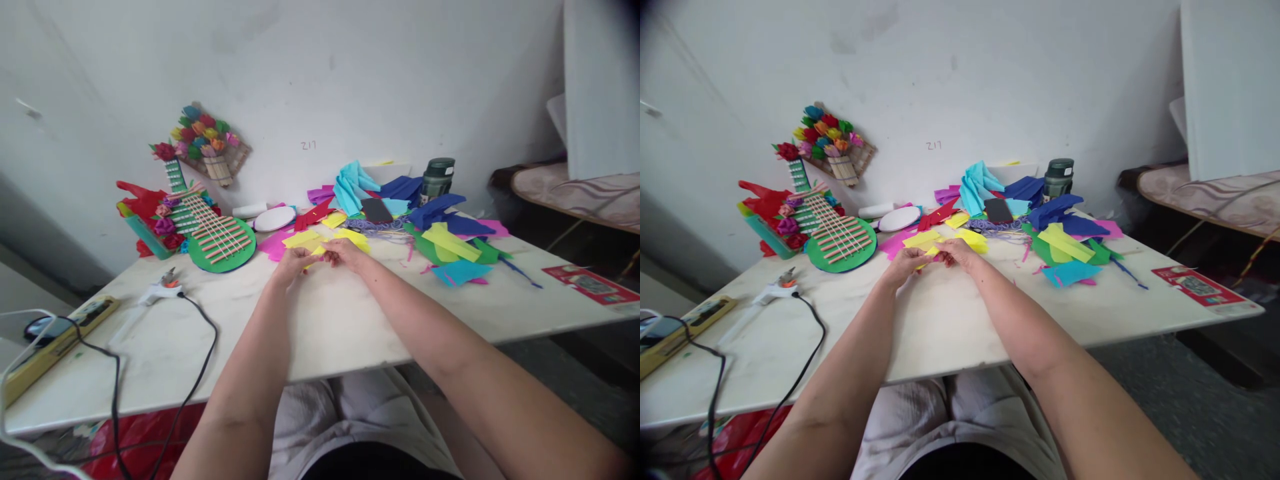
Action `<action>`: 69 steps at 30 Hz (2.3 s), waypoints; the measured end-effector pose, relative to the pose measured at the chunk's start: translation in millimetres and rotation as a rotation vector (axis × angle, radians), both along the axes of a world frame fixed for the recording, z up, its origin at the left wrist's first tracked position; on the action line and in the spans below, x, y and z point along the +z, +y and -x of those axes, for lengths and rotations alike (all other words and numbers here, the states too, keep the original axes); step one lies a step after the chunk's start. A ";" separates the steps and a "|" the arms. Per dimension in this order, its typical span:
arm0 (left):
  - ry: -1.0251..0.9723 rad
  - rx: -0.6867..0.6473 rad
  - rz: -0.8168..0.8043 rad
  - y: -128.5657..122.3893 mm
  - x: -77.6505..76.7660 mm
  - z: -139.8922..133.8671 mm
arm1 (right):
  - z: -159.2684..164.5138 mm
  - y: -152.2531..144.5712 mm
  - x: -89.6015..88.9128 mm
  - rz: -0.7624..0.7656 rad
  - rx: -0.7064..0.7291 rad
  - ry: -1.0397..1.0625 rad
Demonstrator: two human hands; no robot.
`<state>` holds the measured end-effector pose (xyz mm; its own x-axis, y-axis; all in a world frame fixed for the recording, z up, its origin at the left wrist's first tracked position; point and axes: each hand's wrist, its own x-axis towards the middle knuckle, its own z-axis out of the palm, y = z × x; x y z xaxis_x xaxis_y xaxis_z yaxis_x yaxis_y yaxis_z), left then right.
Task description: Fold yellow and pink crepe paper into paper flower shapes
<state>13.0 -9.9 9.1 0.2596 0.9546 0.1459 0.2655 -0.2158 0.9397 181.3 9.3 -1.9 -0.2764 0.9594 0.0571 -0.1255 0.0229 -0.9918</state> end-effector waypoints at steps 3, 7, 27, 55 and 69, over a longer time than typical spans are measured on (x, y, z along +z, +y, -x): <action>0.022 -0.047 0.021 -2.9 1.7 -0.1 | 0.2 -0.2 0.5 -0.021 -0.019 -0.019; 0.031 -0.065 0.029 -6.0 2.7 -1.9 | 1.7 1.1 0.7 -0.067 -0.057 -0.042; -0.091 -0.052 0.035 1.4 -3.9 2.8 | 1.9 4.5 -3.8 0.049 0.024 0.003; -0.091 -0.016 -0.016 4.7 -6.2 4.8 | -8.2 7.3 -0.8 0.044 -0.052 -0.003; -0.126 0.200 -0.153 16.5 -12.0 9.6 | -45.3 20.1 22.4 -0.046 -0.501 0.299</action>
<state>3.5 6.6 -2.9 0.0388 0.9495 0.3112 0.2005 -0.3125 0.9285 226.6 29.4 20.5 0.2448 0.9636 0.1072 -0.3628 0.1935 -0.9115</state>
